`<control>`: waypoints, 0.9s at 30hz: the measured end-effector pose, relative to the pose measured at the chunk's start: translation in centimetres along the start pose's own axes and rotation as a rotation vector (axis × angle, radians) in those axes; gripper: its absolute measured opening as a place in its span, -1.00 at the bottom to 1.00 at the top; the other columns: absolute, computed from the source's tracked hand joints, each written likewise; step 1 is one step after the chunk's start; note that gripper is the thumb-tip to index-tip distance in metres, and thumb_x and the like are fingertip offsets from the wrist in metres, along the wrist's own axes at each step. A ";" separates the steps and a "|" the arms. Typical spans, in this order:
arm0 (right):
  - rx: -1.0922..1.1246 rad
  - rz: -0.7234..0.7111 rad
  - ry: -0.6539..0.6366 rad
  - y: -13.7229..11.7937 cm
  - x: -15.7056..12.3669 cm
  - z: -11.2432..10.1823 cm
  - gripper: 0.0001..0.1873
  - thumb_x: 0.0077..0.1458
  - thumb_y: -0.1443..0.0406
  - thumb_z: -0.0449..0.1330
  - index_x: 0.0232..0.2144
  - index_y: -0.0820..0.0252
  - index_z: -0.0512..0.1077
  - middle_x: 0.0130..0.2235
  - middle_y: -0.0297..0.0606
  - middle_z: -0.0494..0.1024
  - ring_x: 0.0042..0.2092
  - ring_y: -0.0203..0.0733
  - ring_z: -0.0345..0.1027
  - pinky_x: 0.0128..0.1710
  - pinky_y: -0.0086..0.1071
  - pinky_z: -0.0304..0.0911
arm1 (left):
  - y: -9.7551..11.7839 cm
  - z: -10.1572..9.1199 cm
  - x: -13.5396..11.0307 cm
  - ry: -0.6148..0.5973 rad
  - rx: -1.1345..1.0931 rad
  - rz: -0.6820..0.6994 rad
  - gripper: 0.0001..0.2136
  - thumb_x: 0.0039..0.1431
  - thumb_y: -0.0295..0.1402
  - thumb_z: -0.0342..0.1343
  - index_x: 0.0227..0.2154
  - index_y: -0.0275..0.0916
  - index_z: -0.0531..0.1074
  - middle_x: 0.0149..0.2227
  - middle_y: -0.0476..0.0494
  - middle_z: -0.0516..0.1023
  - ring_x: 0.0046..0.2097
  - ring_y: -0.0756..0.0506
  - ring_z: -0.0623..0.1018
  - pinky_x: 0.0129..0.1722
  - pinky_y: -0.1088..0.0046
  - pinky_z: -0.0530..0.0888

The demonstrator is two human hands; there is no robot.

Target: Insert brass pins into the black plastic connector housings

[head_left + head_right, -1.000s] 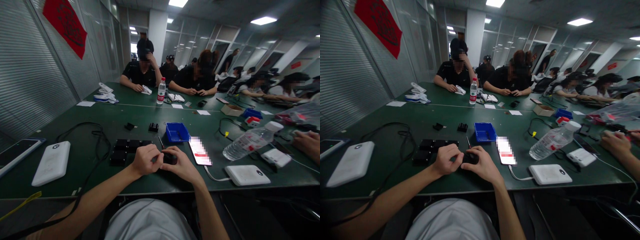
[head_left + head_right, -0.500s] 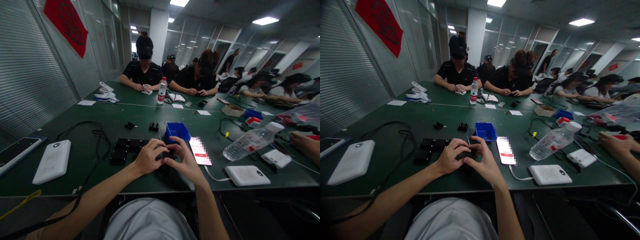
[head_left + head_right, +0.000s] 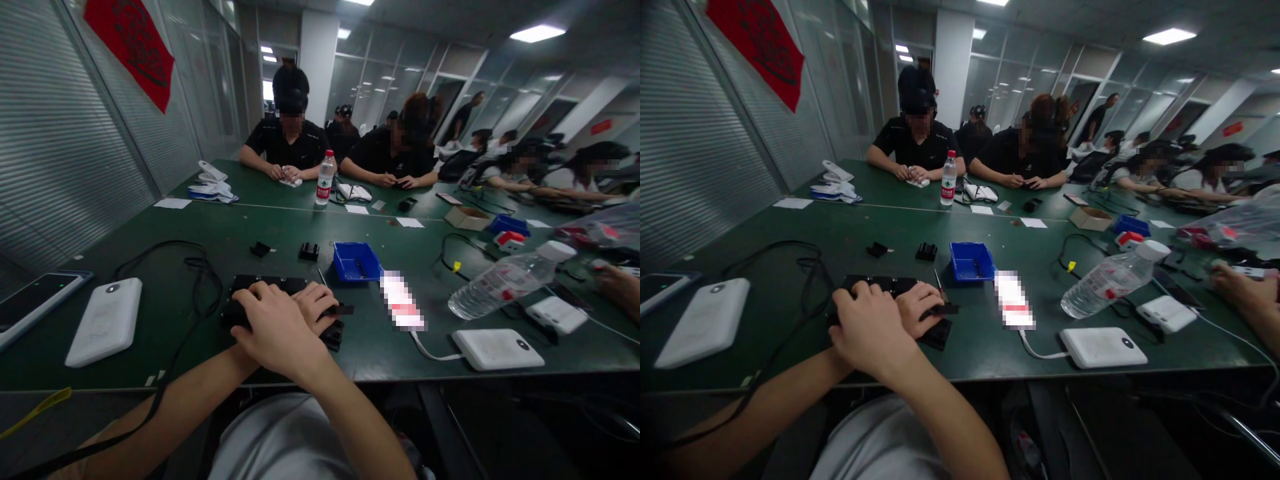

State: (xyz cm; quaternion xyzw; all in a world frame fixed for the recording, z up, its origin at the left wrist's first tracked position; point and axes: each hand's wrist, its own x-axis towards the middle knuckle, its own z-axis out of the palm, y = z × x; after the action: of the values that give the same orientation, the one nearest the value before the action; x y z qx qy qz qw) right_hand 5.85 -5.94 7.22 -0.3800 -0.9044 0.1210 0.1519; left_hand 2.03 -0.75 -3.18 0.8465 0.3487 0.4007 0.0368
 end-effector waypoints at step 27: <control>-0.087 -0.005 -0.103 0.1 3.5 3.8 -0.49 0.15 0.42 0.16 0.16 0.19 0.32 -0.03 0.01 0.53 -0.01 0.12 0.44 -0.20 -0.16 0.46 | 0.4 -1.5 0.9 -0.135 0.024 -0.001 -0.94 0.29 -0.37 0.18 -0.21 -0.17 0.51 -0.14 -0.13 0.56 -0.10 -0.15 0.50 -0.11 0.31 0.50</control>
State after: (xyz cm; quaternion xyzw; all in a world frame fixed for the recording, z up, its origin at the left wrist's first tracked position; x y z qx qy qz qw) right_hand 2.21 -3.68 4.34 -0.3771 -0.9164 0.1007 0.0890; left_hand 1.63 -0.80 -1.45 0.8719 0.3504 0.3384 0.0504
